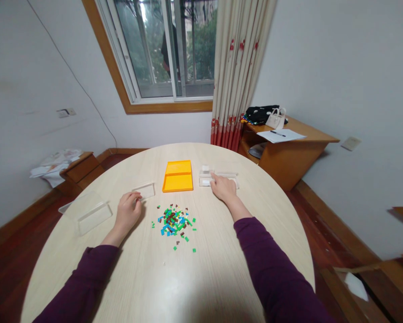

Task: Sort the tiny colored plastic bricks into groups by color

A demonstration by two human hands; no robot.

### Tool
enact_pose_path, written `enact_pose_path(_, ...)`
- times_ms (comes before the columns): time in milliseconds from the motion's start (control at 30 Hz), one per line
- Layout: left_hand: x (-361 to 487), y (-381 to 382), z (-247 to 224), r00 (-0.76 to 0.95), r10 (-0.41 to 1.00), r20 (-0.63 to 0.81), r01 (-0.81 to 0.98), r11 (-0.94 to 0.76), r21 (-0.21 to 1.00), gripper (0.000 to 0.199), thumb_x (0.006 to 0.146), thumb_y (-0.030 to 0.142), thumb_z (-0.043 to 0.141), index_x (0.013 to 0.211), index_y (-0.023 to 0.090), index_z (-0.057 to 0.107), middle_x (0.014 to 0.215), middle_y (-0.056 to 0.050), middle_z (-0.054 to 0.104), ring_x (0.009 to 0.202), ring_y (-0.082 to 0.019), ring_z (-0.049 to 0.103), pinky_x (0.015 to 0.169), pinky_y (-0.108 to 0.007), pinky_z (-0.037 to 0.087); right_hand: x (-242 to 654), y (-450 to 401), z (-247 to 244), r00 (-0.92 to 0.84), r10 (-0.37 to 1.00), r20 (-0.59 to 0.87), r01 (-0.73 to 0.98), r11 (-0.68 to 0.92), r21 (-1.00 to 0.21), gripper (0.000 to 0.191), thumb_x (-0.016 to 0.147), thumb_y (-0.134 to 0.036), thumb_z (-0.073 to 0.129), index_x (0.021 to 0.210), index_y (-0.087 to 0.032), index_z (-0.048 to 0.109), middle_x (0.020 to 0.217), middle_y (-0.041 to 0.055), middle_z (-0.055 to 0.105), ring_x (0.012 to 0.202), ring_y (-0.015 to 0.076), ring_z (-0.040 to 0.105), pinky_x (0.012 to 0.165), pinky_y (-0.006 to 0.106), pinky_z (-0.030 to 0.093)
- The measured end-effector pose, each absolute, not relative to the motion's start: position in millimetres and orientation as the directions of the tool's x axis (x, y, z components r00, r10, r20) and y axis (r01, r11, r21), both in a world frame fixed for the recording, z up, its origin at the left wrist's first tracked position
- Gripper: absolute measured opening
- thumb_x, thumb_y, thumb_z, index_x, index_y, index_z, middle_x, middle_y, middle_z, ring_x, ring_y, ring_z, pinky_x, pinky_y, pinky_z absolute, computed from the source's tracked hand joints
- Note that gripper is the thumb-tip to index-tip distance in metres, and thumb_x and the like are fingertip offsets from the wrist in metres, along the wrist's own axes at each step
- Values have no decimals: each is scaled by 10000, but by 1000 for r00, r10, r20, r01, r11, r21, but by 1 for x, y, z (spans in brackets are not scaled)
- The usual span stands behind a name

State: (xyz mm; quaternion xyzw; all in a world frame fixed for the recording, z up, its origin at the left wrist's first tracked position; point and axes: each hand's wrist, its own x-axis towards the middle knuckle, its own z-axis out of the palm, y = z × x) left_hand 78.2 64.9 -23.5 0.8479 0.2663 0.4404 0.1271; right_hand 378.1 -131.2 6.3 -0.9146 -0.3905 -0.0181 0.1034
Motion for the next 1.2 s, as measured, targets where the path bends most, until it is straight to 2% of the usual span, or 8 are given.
enact_pose_path(267, 75, 52, -17, 546, 529, 649, 278, -846, 455, 169, 814, 152, 438, 846, 202, 596, 907, -100, 681, 923, -241, 635, 869, -422, 517, 358, -142, 15, 641, 687, 342, 765, -606, -217, 500, 975, -278, 277, 1332, -141, 599, 1175, 165, 664, 1145, 308, 526, 1013, 460, 274)
enact_pose_path(400, 74, 34, -14, 650, 457, 607, 181, -869, 461, 208, 865, 219, 443, 925, 192, 640, 956, -106, 715, 952, -227, 664, 890, -396, 538, 321, -154, 14, 546, 744, 385, 837, -491, -240, 488, 972, -267, 266, 1274, -166, 636, 1202, 137, 652, 1189, 262, 518, 1027, 400, 314)
enact_pose_path(500, 76, 25, -15, 745, 433, 507, 114, -832, 542, 281, 894, 262, 449, 1060, 188, 664, 1110, -129, 717, 1075, -242, 655, 981, -426, 514, 276, -174, 6, 320, 852, 413, 935, -213, -285, 493, 963, -348, 336, 1363, -183, 572, 1341, 135, 595, 1293, 269, 474, 1089, 443, 313)
enact_pose_path(600, 80, 23, -17, 781, 456, 426, 92, -760, 644, 375, 916, 296, 445, 1214, 171, 634, 1301, -156, 650, 1234, -258, 589, 1085, -460, 445, 224, -194, -1, -4, 938, 345, 966, 93, -243, 741, 880, -595, 527, 1512, -231, 396, 1545, 148, 402, 1427, 346, 329, 1157, 582, 198)
enact_pose_path(700, 84, 24, -20, 784, 494, 376, 102, -699, 707, 435, 932, 324, 421, 1291, 153, 598, 1367, -162, 608, 1275, -260, 566, 1112, -476, 418, 184, -199, -4, -185, 953, 241, 946, 239, -219, 826, 836, -685, 576, 1536, -320, 332, 1621, 131, 259, 1457, 375, 279, 1151, 657, 147)
enact_pose_path(833, 84, 25, -21, 825, 476, 304, 122, -676, 727, 444, 942, 330, 401, 1292, 142, 599, 1338, -156, 631, 1245, -259, 592, 1101, -475, 432, 166, -181, -7, -109, 971, 212, 966, 154, -209, 644, 951, -555, 505, 1536, -382, 300, 1633, 100, 229, 1482, 339, 247, 1154, 656, 156)
enact_pose_path(1000, 85, 21, -17, 883, 399, 249, 145, -735, 662, 460, 946, 314, 377, 1329, 138, 561, 1386, -162, 593, 1309, -255, 541, 1166, -507, 344, 182, -160, -8, 63, 977, 204, 981, -23, -195, 645, 946, -527, 532, 1530, -330, 341, 1606, 141, 287, 1493, 335, 220, 1167, 657, 118)
enact_pose_path(1200, 87, 5, -13, 934, 299, 198, 160, -841, 516, 522, 958, 343, 358, 1426, 130, 451, 1476, -181, 499, 1400, -259, 438, 1222, -527, 209, 194, -160, -13, 173, 964, 202, 972, -134, -193, 752, 966, -531, 451, 1554, -102, 265, 1597, 183, 273, 1499, 303, 211, 1207, 584, 106)
